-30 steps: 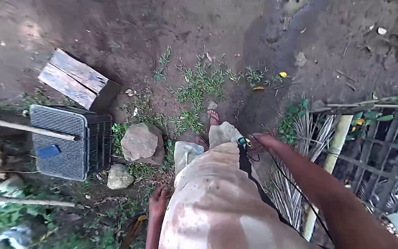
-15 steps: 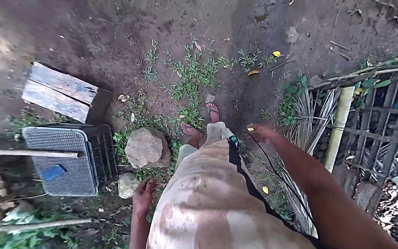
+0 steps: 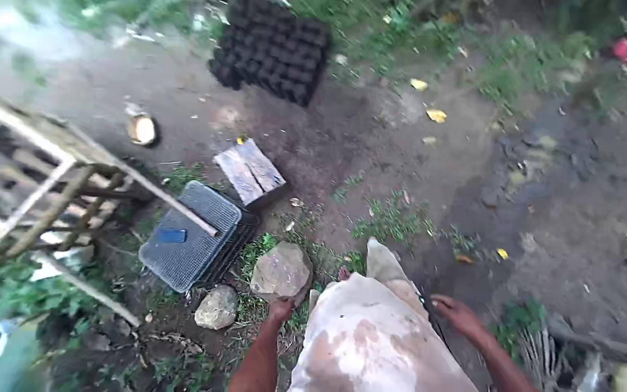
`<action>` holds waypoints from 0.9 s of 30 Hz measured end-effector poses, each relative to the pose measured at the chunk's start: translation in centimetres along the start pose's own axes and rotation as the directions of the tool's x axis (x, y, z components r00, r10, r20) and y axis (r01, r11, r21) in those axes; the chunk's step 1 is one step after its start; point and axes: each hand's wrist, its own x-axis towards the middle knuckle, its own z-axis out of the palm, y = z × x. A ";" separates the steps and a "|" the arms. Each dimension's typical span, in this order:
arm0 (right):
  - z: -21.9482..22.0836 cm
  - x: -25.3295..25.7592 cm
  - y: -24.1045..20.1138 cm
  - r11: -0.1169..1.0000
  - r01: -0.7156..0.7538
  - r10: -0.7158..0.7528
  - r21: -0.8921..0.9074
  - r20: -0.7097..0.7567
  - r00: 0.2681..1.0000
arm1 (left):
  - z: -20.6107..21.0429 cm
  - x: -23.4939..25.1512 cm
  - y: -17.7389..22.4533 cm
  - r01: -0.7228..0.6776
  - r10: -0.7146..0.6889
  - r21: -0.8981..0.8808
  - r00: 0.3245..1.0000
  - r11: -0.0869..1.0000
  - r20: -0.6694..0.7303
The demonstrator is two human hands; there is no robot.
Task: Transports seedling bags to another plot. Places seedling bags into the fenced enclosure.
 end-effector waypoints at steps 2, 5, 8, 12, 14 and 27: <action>-0.8 1.7 -2.1 0.999 -0.029 0.030 0.034 -0.028 0.999 | 0.8 2.0 2.1 0.064 -0.065 -0.068 0.998 0.996 -0.014; -2.7 6.2 -5.7 0.992 -0.096 0.104 0.087 -0.087 0.991 | 2.0 3.7 7.4 0.042 -0.045 -0.186 0.999 0.982 -0.011; -5.2 12.6 -10.8 0.988 -0.115 0.119 0.099 -0.043 0.992 | 1.8 5.2 13.8 -0.058 0.061 -0.367 0.998 0.929 -0.004; -10.8 22.7 -20.6 0.997 -0.026 0.029 -0.079 0.042 0.999 | 0.3 6.5 20.5 -0.105 0.056 -0.514 0.992 0.852 -0.109; -13.2 25.1 -26.5 0.993 0.023 -0.017 -0.112 0.052 0.999 | -0.7 5.5 21.9 -0.048 -0.027 -0.528 0.991 0.848 -0.133; -14.5 41.5 -57.0 0.955 0.104 -0.059 -0.278 0.166 0.984 | -5.1 8.3 29.8 0.101 -0.217 -0.465 0.954 0.879 -0.204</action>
